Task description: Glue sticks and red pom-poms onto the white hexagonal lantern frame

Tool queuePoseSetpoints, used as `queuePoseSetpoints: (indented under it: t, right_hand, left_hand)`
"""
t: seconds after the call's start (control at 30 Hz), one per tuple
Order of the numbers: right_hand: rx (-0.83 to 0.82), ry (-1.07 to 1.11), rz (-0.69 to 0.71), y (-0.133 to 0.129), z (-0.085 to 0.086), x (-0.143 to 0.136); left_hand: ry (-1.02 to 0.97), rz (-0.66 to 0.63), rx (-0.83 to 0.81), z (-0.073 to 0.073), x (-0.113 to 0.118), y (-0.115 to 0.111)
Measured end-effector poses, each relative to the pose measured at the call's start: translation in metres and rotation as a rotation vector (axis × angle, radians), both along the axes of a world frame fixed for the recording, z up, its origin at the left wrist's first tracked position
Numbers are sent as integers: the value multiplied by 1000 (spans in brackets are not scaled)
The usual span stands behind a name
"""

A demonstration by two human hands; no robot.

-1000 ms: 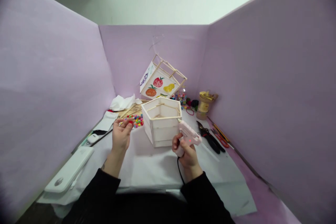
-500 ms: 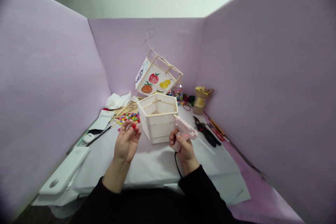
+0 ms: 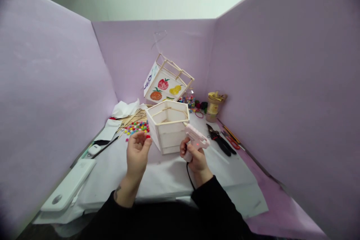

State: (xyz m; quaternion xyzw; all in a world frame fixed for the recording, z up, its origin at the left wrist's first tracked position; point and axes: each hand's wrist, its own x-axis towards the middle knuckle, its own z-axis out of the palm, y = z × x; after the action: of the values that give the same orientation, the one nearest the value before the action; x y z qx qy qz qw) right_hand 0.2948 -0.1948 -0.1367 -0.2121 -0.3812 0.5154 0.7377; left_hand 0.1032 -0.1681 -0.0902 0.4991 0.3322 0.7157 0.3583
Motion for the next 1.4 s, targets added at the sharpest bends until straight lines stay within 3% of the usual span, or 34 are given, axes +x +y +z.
queuePoseSetpoints:
  t: [0.1, 0.17, 0.3, 0.57, 1.4]
  right_hand:
    - [-3, 0, 4, 0, 0, 0]
    - [-4, 0, 5, 0, 0, 0]
    - [-7, 2, 5, 0, 0, 0]
    - [-25, 7, 23, -1, 0, 1]
    - [-42, 11, 3, -1, 1, 1]
  left_hand:
    - [364, 233, 273, 4, 0, 1]
    - [536, 320, 438, 8, 1, 3]
    - [649, 391, 577, 15, 8, 10]
    - [604, 454, 526, 10, 18, 23]
    - [525, 391, 419, 9, 22, 33]
